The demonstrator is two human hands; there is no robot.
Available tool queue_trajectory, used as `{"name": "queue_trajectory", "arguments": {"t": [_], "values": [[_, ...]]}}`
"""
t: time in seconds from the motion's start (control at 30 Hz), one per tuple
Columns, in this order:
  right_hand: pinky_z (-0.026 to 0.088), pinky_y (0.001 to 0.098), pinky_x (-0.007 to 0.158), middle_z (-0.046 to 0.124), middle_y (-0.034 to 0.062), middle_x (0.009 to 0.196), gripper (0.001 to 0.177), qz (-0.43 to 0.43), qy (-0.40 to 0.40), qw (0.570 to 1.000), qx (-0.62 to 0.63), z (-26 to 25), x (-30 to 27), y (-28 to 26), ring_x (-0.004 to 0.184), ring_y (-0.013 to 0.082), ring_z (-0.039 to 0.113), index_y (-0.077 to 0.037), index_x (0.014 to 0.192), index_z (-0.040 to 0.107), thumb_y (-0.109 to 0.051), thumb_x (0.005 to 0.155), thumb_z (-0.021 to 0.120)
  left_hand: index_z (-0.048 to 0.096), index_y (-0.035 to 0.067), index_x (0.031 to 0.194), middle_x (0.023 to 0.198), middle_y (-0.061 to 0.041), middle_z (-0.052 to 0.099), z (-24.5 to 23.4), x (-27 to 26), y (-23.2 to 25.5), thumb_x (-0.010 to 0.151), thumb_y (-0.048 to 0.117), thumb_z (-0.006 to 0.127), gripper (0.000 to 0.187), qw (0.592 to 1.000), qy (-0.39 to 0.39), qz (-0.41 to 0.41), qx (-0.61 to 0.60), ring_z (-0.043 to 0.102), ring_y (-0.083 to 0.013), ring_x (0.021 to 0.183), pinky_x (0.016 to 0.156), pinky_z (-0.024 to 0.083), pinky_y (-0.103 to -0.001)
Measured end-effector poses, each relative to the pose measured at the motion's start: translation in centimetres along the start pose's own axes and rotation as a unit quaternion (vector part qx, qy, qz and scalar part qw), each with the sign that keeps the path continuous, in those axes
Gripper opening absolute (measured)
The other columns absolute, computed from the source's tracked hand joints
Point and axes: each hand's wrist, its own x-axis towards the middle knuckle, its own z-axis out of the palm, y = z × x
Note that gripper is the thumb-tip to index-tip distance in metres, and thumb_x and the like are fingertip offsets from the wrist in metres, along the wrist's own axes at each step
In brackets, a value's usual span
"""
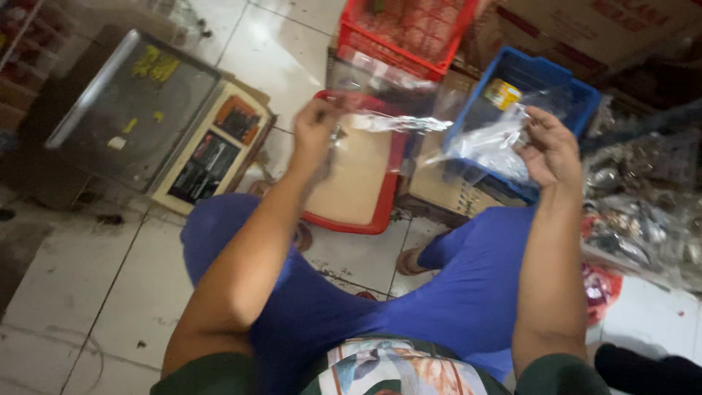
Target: The person scoops white powder from a red bin into plastic bags using a metal scoop and sets them aside.
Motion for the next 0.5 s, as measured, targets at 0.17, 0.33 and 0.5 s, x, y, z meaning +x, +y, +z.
{"name": "queue_trajectory", "arguments": {"t": [0.17,0.33,0.5], "values": [[0.061,0.0415,0.086,0.071,0.0031,0.099,0.031,0.064,-0.068,0.994,-0.062,3.7,-0.6,2.8,0.085,0.0126,0.068,-0.002,0.120,0.067,-0.007,0.090,0.067,0.061,0.010,0.086,0.077,0.000,0.060,-2.0,0.8,0.1,0.099,0.006,0.067,0.015,0.996,0.039,-0.041,-0.070,0.052,-0.0098,0.066,0.059,0.042,-0.025],[0.056,0.0309,0.077,0.071,0.0018,0.093,0.010,0.051,-0.037,0.995,-0.075,5.0,0.2,5.1,0.078,0.0114,0.064,-0.003,0.107,0.070,-0.008,0.098,0.072,0.059,0.013,0.086,0.071,0.004,0.054,-2.9,1.3,-0.1,0.094,0.014,0.069,0.013,0.992,0.104,-0.061,-0.047,0.045,-0.0069,0.057,0.048,0.033,-0.024],[0.058,0.0314,0.076,0.068,0.0010,0.085,0.006,0.018,-0.016,1.000,-0.007,5.2,-0.4,4.2,0.074,0.0123,0.065,-0.008,0.098,0.067,-0.009,0.101,0.071,0.057,0.012,0.088,0.080,0.003,0.060,-4.3,2.1,0.7,0.102,0.024,0.071,0.022,0.989,0.122,-0.008,-0.080,0.054,-0.0067,0.066,0.063,0.050,-0.024]]}}
